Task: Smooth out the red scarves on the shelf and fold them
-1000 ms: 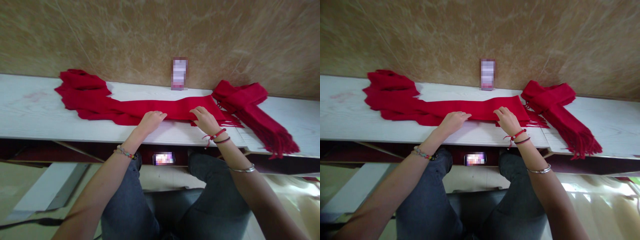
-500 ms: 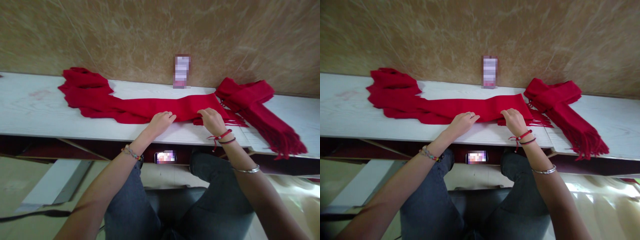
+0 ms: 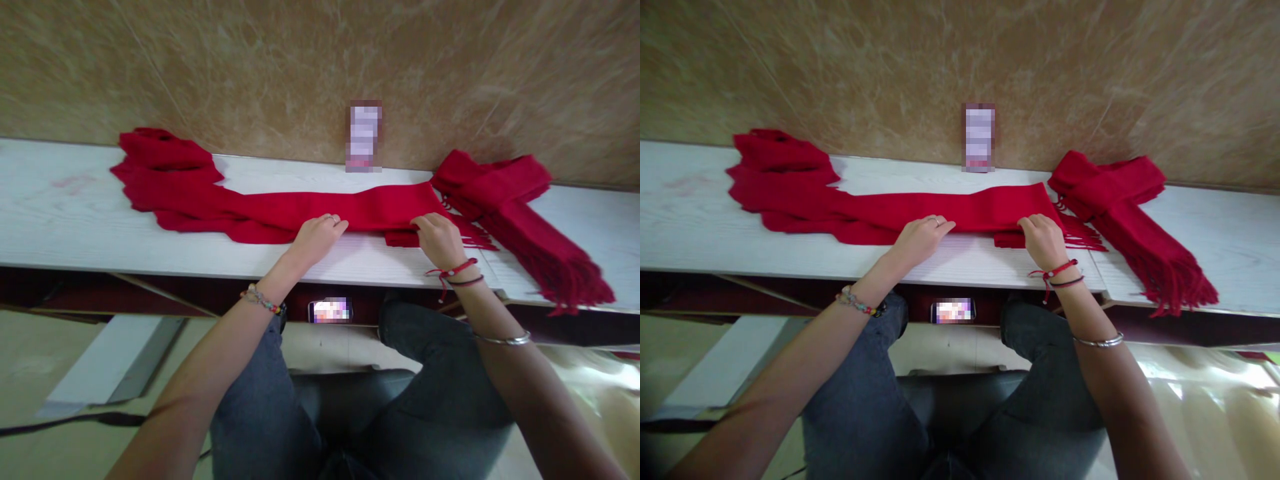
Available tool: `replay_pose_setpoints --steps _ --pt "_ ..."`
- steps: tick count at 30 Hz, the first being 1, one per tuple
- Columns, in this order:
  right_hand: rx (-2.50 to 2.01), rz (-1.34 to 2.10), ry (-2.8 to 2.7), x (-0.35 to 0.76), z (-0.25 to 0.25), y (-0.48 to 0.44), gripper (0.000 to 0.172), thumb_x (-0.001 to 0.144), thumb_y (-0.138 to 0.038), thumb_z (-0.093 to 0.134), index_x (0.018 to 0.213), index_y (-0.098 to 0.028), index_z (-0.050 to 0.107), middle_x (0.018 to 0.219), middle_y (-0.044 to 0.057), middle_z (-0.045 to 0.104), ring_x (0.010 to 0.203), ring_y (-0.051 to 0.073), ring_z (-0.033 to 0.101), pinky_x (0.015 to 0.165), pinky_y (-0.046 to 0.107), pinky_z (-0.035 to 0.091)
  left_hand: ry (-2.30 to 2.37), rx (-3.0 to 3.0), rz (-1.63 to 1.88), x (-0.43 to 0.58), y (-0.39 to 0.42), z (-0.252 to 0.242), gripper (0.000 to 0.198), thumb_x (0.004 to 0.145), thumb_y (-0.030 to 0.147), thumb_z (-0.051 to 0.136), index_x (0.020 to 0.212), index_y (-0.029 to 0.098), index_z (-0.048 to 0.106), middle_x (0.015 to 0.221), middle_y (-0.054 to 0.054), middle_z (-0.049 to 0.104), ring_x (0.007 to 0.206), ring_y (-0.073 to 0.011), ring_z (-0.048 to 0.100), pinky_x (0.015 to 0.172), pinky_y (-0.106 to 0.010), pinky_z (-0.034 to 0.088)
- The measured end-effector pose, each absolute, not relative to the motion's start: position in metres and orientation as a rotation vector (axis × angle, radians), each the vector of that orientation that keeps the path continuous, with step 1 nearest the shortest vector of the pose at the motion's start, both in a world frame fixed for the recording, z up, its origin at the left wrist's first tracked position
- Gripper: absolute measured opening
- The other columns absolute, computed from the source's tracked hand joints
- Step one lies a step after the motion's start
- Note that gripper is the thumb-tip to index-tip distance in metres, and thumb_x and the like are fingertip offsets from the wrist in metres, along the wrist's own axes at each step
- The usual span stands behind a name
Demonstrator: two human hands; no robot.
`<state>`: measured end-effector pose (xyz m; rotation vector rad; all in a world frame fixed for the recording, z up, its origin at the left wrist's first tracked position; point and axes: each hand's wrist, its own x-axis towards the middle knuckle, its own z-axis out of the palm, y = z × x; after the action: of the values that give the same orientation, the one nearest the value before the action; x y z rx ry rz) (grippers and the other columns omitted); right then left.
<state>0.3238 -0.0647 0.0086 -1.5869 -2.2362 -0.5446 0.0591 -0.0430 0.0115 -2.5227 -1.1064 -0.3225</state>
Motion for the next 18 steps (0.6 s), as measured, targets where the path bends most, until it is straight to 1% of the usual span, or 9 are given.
replay_pose_setpoints --steps 4,7,11,14,18 --pt "-1.570 -0.544 -2.244 0.325 0.010 -0.064 0.028 0.080 -0.009 0.039 0.088 -0.014 0.065 0.075 0.011 0.063 0.074 0.023 0.054 0.068 0.033 0.042 -1.058 -2.525 -0.369 0.066 -0.045 0.011 0.026 0.088 0.012 0.043 0.107 0.015 0.060 0.097 -0.009 0.062 0.086 -0.0186 0.058 0.062 -0.026 0.044" --pt "-1.556 -0.544 -2.236 0.329 0.011 -0.065 0.030 0.081 -0.010 0.038 0.092 -0.013 0.066 0.077 0.011 0.064 0.073 0.022 0.056 0.069 0.033 0.043 -1.001 -2.591 -0.344 0.068 -0.043 0.012 0.026 0.088 0.008 0.041 0.103 0.014 0.061 0.094 -0.008 0.063 0.085 -0.0174 0.058 0.063 -0.025 0.044" --pt "-1.484 -0.490 -2.216 0.336 0.012 -0.067 0.037 0.075 -0.005 0.038 0.102 -0.012 0.063 0.088 0.011 0.065 0.083 0.022 0.057 0.075 0.031 0.046 -0.992 -2.653 -0.352 0.062 -0.036 0.014 0.027 0.087 0.005 0.040 0.102 0.013 0.062 0.090 -0.007 0.064 0.085 -0.0165 0.057 0.066 -0.025 0.045" --pt "-1.493 -0.446 -2.184 0.342 0.011 -0.067 0.038 0.069 -0.004 0.039 0.098 -0.013 0.062 0.090 0.012 0.064 0.087 0.023 0.058 0.075 0.032 0.047 -0.997 -2.675 -0.372 0.060 -0.031 0.013 0.028 0.086 0.004 0.040 0.104 0.012 0.061 0.091 -0.008 0.064 0.086 -0.0168 0.056 0.070 -0.026 0.045" --pt "-1.541 -0.457 -2.181 0.347 0.011 -0.066 0.029 0.074 -0.008 0.039 0.086 -0.017 0.063 0.080 0.010 0.064 0.080 0.023 0.058 0.071 0.034 0.048 -0.996 -2.718 -0.353 0.061 -0.028 0.010 0.030 0.085 0.003 0.040 0.104 0.013 0.061 0.091 -0.007 0.063 0.087 -0.0164 0.055 0.073 -0.026 0.045"
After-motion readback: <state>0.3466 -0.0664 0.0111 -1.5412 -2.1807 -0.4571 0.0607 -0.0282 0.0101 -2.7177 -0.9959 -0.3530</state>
